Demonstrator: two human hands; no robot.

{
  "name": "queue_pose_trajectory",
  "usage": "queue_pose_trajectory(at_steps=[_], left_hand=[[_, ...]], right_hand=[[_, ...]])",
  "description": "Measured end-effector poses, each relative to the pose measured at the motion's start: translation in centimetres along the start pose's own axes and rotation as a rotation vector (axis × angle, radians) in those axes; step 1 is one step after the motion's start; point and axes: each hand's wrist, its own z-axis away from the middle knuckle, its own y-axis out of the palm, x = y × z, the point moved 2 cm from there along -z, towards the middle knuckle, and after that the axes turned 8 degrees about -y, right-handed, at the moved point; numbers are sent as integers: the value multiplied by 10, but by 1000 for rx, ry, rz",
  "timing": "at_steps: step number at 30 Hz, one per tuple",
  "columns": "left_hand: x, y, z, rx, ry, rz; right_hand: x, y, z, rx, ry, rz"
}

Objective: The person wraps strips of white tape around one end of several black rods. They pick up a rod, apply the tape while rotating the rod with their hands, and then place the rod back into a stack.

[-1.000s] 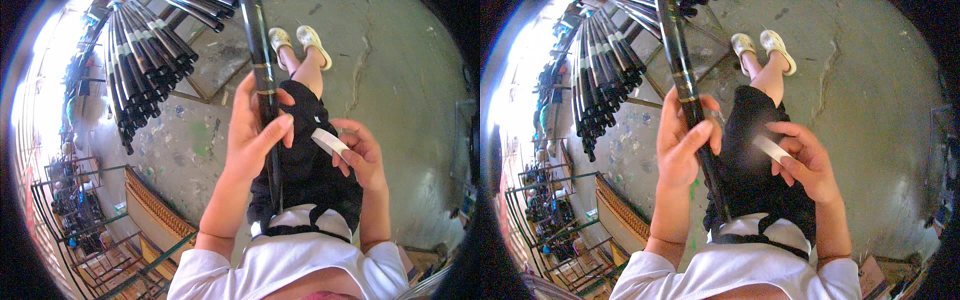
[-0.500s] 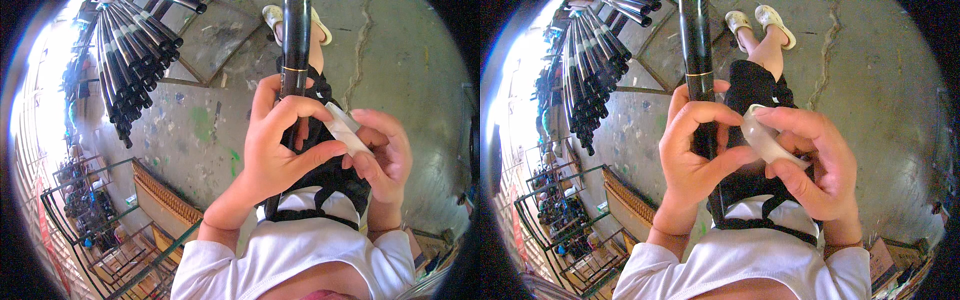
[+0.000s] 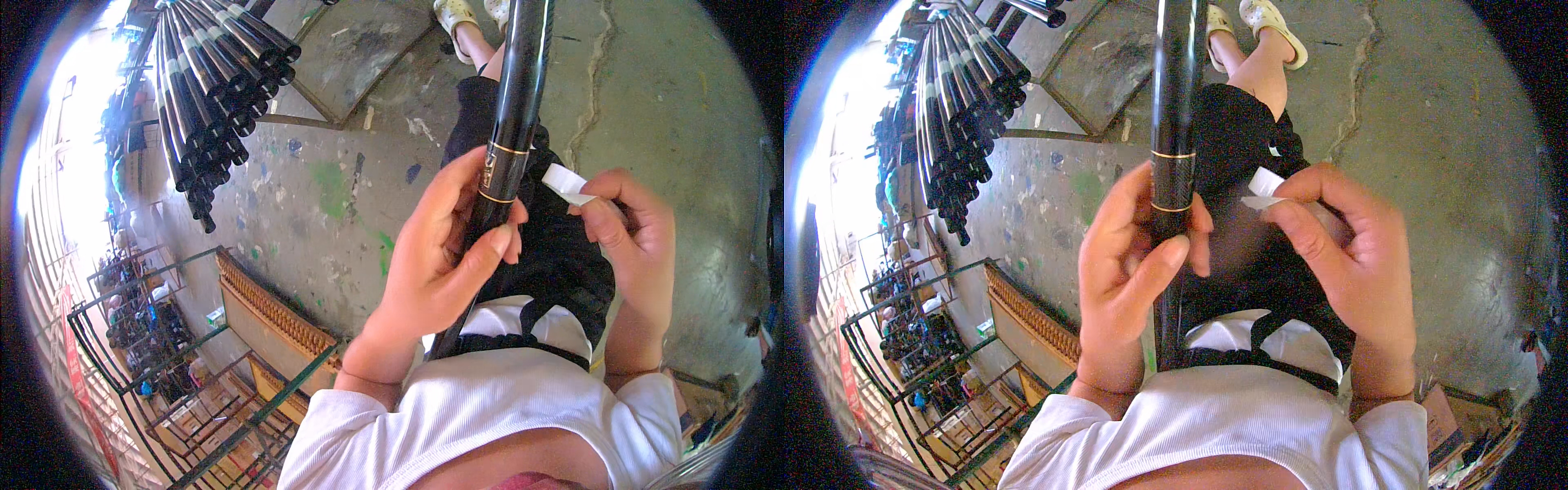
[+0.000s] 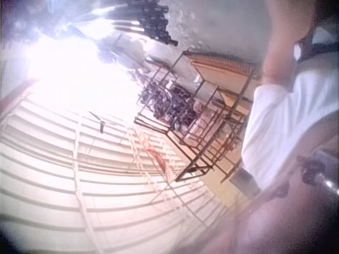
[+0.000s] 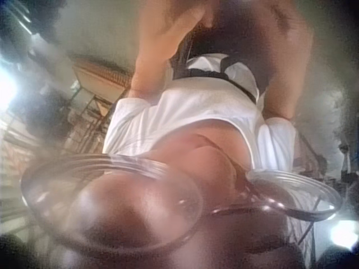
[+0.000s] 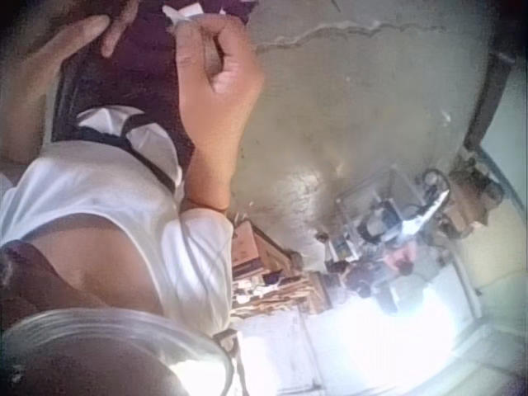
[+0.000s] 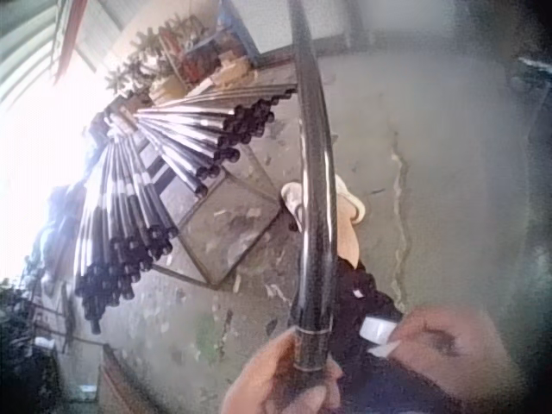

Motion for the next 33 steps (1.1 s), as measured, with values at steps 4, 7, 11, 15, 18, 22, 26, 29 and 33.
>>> queue_pose_trajectory(at_steps=[4,7,11,15,18,22,26,29,33], left_hand=[[8,-4,2,-89,-23,115],[-2,-6,-7,-64,101,159],[11,-8,7,92,-144,244],[17,-6,7,59,-75,155],[8,-7,2,134,47,11],[7,1,1,68,21,114],[16,3,-2,-47,200,3],[12,6,-1,-174,337,-174],[8,6,5,-305,326,-474]], right_hand=[[3,0,-3,28,-10,9],[5,3,-5,-3,-48,-50],[10,1,-4,-18,-52,-80],[11,5,-2,-2,-21,-48],[8,6,-2,-12,-66,-62],[14,3,-1,-31,-57,-64],[15,7,1,-45,-45,-51],[17,6,1,-1,-15,21],[21,7,-1,-8,-21,19]])
